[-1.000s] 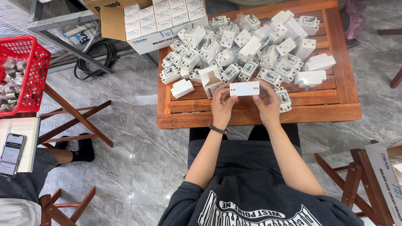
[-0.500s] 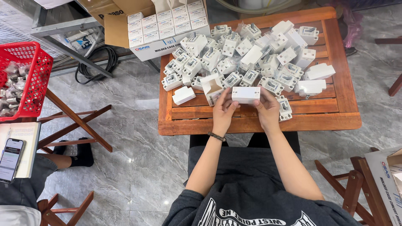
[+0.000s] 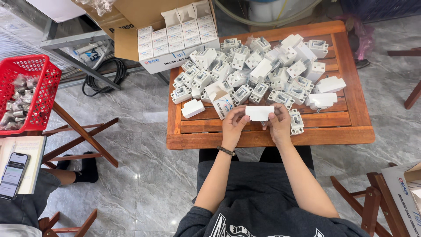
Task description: The person picks up individual white plastic electronic housing components from a pile, fits a small grey piece into each housing by hand, and places the assembled units into a cardboard box.
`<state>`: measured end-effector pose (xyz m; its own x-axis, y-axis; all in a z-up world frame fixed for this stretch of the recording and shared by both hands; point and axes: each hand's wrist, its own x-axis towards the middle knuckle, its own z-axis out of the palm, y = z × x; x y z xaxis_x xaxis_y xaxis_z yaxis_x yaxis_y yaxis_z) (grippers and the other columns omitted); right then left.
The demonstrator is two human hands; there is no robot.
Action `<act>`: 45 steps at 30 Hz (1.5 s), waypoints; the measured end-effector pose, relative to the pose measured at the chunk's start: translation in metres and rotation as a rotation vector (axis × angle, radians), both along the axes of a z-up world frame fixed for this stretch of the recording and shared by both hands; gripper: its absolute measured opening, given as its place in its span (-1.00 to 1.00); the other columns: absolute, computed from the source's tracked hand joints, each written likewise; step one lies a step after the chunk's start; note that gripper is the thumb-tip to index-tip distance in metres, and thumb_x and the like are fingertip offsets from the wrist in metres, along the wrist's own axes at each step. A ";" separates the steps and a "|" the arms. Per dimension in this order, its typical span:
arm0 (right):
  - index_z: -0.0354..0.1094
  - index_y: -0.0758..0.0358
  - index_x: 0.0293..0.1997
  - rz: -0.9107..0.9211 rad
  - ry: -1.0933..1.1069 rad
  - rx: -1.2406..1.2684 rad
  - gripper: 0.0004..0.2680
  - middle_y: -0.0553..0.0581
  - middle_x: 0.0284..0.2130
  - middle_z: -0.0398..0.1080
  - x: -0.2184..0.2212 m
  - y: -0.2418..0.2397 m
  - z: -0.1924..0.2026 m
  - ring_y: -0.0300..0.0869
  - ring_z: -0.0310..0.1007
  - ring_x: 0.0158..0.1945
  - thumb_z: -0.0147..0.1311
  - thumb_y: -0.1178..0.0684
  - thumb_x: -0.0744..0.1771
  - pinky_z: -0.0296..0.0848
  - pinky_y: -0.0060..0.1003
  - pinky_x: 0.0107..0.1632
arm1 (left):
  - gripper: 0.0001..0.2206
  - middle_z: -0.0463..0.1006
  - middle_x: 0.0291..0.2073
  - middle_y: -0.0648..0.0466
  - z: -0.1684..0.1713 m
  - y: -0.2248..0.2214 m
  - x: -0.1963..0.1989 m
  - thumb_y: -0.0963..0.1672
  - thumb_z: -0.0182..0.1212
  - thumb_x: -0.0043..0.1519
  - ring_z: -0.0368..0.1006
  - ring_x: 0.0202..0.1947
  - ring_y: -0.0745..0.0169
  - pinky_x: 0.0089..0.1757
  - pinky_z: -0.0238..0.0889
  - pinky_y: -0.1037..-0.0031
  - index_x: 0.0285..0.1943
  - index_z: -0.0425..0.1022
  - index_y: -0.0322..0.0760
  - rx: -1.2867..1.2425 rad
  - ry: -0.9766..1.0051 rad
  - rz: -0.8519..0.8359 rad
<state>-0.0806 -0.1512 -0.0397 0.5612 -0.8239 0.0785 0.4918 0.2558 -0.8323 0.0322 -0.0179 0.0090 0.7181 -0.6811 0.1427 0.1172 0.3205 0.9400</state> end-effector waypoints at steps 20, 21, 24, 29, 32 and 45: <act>0.24 0.51 0.31 0.101 -0.043 0.089 -0.67 0.40 -0.48 0.47 -0.001 -0.008 -0.006 0.09 0.56 -0.56 0.00 0.14 0.40 0.56 -0.25 -0.65 | -0.40 0.42 0.10 -0.02 -0.028 -0.004 0.007 -0.22 0.43 0.21 0.46 -0.08 0.36 -0.05 0.53 0.57 0.48 0.33 -0.32 0.021 0.034 -0.038; 0.27 0.49 0.29 0.073 -0.020 0.097 -0.70 0.37 -0.50 0.46 -0.003 -0.006 -0.012 0.07 0.55 -0.58 0.00 0.12 0.42 0.55 -0.28 -0.66 | -0.38 0.43 0.07 -0.01 -0.029 -0.001 0.004 -0.23 0.42 0.22 0.47 -0.12 0.37 -0.07 0.52 0.59 0.50 0.30 -0.35 0.017 0.025 -0.052; 0.35 0.43 0.17 0.030 0.022 0.085 -0.76 0.32 -0.54 0.42 0.000 -0.010 -0.033 0.03 0.53 -0.60 0.02 0.06 0.43 0.52 -0.32 -0.68 | -0.46 0.45 -0.02 -0.10 -0.017 0.000 0.001 -0.26 0.38 0.24 0.51 -0.16 0.27 -0.13 0.60 0.45 0.44 0.37 -0.43 -0.004 0.043 -0.038; 0.35 0.35 -0.05 0.020 0.039 0.082 -0.81 0.30 -0.56 0.41 -0.002 -0.011 -0.038 0.03 0.53 -0.60 0.04 -0.01 0.44 0.52 -0.31 -0.66 | -0.48 0.44 -0.10 -0.07 -0.014 0.001 -0.001 -0.27 0.43 0.19 0.53 -0.18 0.25 -0.17 0.64 0.43 0.36 0.42 -0.46 0.009 0.077 -0.032; 0.30 0.30 -0.13 0.037 0.008 0.099 -0.81 0.31 -0.56 0.43 0.000 -0.006 -0.017 0.04 0.56 -0.57 0.05 -0.05 0.44 0.56 -0.31 -0.63 | -0.48 0.46 -0.08 -0.01 -0.013 0.001 -0.001 -0.23 0.49 0.15 0.53 -0.14 0.29 -0.14 0.62 0.50 0.32 0.46 -0.39 0.060 0.066 -0.023; 0.34 0.21 -0.25 0.033 0.025 -0.043 -0.60 0.24 -0.45 0.52 0.009 0.011 0.019 -0.04 0.59 -0.43 -0.22 -0.32 0.48 0.54 -0.30 -0.47 | -0.68 0.57 -0.08 -0.17 -0.002 0.002 -0.006 -0.10 0.03 0.48 0.63 -0.16 0.02 -0.07 0.60 0.23 0.32 0.34 -0.43 -0.055 0.185 -0.128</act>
